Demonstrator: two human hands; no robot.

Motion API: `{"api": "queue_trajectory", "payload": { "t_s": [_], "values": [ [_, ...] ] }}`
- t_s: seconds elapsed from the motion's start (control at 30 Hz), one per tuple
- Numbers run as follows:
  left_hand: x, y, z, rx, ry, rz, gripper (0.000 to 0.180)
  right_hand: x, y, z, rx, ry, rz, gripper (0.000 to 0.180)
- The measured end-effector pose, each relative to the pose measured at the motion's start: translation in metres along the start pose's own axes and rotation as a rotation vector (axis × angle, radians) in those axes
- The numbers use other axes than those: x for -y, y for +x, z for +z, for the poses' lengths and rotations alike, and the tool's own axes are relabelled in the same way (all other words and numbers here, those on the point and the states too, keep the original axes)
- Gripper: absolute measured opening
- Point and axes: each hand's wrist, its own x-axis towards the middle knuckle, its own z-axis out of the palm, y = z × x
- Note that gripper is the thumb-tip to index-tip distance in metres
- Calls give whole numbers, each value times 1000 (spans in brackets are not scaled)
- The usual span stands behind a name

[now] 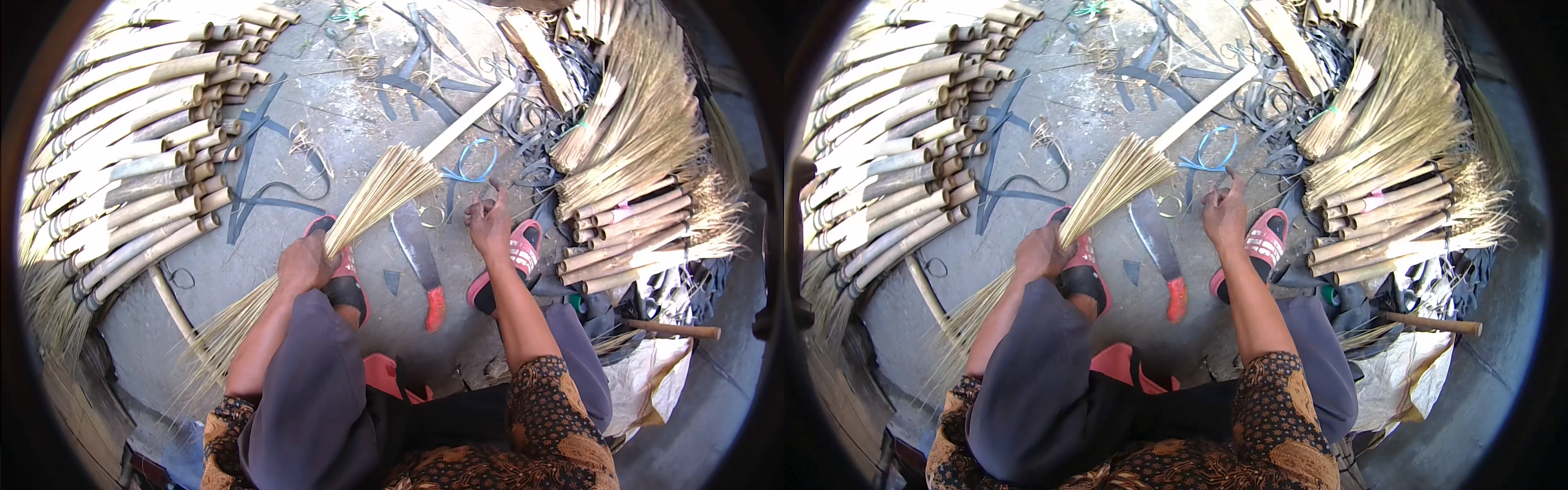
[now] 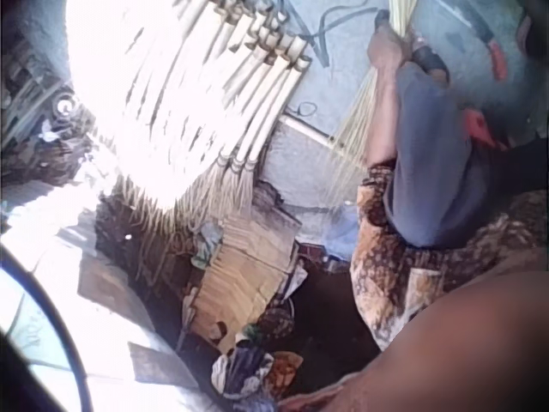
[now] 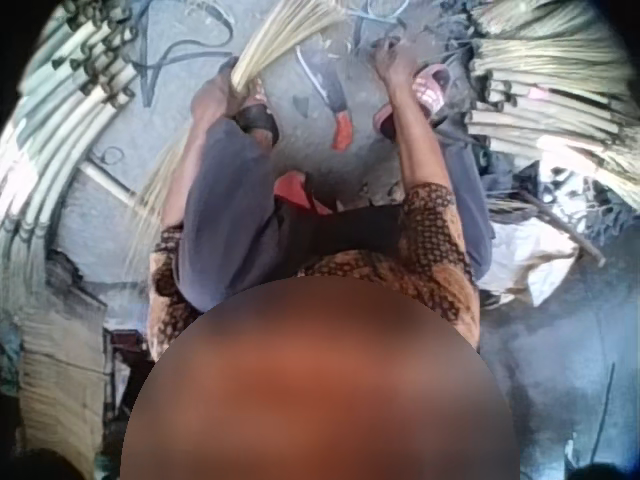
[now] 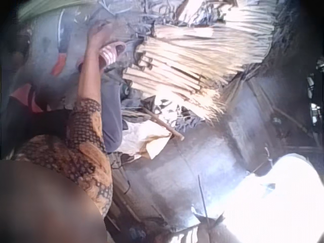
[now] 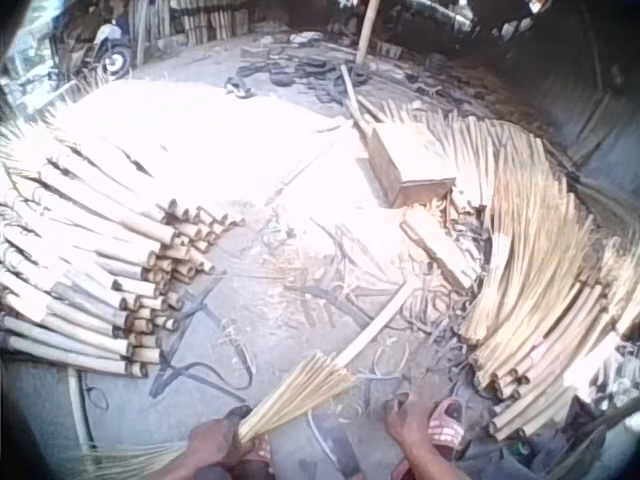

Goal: The person gathers bundles of straw, aligns them, and secures them to bamboo handles using strips of material and a knife. The finished brooms are placed in a pile nearby.

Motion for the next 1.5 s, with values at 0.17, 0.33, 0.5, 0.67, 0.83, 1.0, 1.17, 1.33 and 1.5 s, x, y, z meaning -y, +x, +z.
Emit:
{"api": "queue_trajectory", "payload": {
  "t_s": [0.17,0.33,0.5,0.67,0.83,1.0,1.17,1.33,1.5],
  "values": [
    [4,6,2,-11,-32,25,42,56,-60,14,387,179,-319,30],
    [7,4,1,17,-49,41,40,119,-90,13,346,-360,-937,27],
    [5,1,2,22,-85,35,44,138,-103,53,564,177,-427,22],
    [3,-2,12,-55,-81,47,62,113,-113,89,596,-43,-215,30],
    [3,-5,17,-86,-72,34,94,110,-133,84,633,341,138,35],
    [4,-6,15,-68,-101,26,109,125,-140,79,633,411,173,36],
    [4,-6,12,-36,-131,15,96,130,-138,80,526,401,105,36],
    [4,-7,9,-19,-109,17,96,127,-137,78,458,337,-3,36],
    [3,-6,7,-12,-113,-13,103,123,-139,71,447,256,-13,36]
  ]
}}
